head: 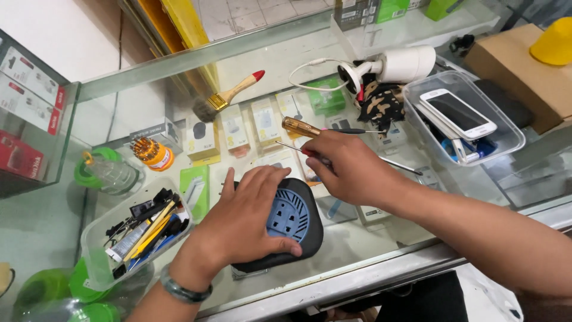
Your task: Reassembling a power strip by tightening screws with a screwdriver and cleaning it with a handheld blower.
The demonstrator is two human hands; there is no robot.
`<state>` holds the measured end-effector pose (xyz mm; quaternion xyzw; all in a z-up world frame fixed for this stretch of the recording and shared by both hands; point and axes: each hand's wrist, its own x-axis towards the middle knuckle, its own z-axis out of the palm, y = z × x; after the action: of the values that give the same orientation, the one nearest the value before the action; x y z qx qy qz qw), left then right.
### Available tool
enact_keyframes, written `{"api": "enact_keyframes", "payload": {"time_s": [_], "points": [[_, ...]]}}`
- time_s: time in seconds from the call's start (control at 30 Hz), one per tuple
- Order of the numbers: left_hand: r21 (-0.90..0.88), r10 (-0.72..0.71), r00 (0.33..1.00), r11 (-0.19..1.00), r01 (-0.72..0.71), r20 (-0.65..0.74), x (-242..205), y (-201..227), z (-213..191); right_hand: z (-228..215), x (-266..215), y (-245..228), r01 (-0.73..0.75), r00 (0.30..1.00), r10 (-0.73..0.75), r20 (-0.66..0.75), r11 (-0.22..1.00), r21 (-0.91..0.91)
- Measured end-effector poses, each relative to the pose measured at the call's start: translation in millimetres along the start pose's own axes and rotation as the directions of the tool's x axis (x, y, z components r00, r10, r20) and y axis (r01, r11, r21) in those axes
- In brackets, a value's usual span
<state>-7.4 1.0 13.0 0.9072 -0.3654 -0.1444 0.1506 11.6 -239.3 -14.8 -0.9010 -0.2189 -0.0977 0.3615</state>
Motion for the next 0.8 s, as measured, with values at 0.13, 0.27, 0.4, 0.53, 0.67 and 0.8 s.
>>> {"api": "enact_keyframes", "payload": {"time_s": [0.13, 0.27, 0.4, 0.53, 0.67, 0.8], "points": [[0.148, 0.031, 0.999, 0.989, -0.032, 0.008, -2.4, -10.1, 9.9, -26.1, 0.1, 6.5, 0.092, 0.996, -0.092, 0.017, 0.941, -0.327], [0.078, 0.091, 0.994, 0.992, -0.095, 0.059, -1.5, -5.8, 10.7, -39.7, 7.0, 21.8, -0.059, 0.997, 0.076, 0.014, 0.866, -0.496], [0.050, 0.100, 0.992, 0.993, -0.104, 0.077, 4.0, -3.9, 13.8, -46.7, 13.3, 32.9, -0.159, 0.953, 0.272, 0.135, 0.826, -0.541], [0.042, -0.071, 0.974, 0.997, 0.063, 0.216, 9.5, -0.3, 11.7, -91.9, 12.1, 25.2, -0.186, 0.968, 0.245, 0.056, 0.849, -0.495], [0.035, -0.005, 0.984, 0.999, -0.001, 0.177, 11.6, -4.9, 14.7, -136.1, 7.5, 26.1, -0.517, 0.743, 0.669, 0.032, 0.603, -0.608], [0.011, -0.112, 0.962, 0.994, 0.112, 0.247, 10.6, 3.9, 5.7, -130.0, 10.0, 66.0, -0.476, 0.713, 0.701, -0.018, 0.464, -0.747]]}}
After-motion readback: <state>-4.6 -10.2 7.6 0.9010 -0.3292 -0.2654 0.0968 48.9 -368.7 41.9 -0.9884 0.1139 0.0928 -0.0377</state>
